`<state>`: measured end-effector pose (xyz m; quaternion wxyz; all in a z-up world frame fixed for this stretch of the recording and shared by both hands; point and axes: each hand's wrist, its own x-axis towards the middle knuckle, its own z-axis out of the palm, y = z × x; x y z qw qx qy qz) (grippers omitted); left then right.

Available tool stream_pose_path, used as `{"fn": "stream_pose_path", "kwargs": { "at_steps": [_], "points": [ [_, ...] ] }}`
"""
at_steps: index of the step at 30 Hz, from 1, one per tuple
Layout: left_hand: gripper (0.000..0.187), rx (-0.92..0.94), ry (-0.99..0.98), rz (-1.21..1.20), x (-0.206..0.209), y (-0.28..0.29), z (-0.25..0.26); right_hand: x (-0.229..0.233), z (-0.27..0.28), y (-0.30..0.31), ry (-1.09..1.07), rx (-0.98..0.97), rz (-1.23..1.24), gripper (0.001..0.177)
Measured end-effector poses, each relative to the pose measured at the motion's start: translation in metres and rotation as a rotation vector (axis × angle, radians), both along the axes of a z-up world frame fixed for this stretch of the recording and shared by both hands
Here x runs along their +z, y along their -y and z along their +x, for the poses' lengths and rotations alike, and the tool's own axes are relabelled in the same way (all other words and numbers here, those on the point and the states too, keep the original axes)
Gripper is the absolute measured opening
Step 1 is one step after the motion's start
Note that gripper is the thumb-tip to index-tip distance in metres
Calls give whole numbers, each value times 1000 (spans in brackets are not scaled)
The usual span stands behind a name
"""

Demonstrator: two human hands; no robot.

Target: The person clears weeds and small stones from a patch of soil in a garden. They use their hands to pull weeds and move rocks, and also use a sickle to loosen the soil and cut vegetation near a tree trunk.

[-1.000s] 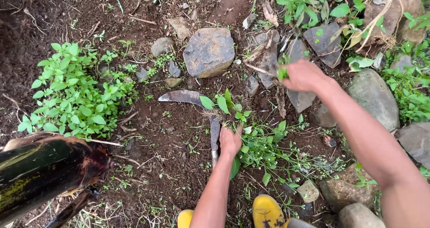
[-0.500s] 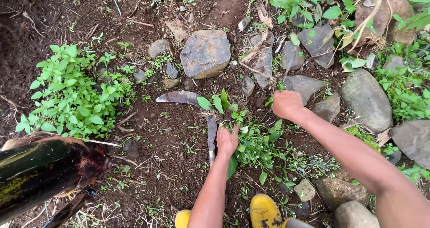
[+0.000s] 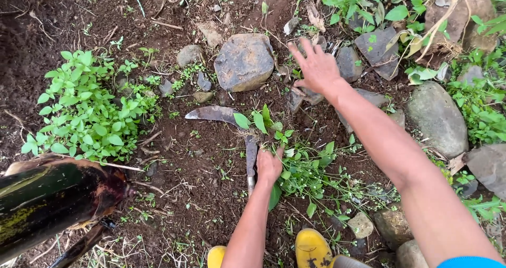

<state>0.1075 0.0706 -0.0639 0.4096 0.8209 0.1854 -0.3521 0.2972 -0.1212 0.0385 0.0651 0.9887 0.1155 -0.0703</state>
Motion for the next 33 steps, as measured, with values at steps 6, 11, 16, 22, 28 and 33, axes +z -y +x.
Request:
{"fn": "stream_pose_path", "kwargs": {
  "at_steps": [6,11,16,22,28,33],
  "points": [
    [63,-32,-32,-3,42,1,14,-102,13,24,-148,134,-51,48],
    [64,-31,-33,-2,33,2,11,-105,-14,26,-138,121,65,11],
    [65,-14,-37,-11,36,2,8,-75,-18,43,-6,-108,365,11],
    [63,-22,-32,-6,-4,0,2,-62,3,-3,-9,-141,417,24],
    [62,20,-13,-27,-24,0,-5,-109,13,-15,24,-84,319,17],
    [61,12,-30,-23,-11,1,-1,-91,4,12,-108,-219,599,10]
  ]
}}
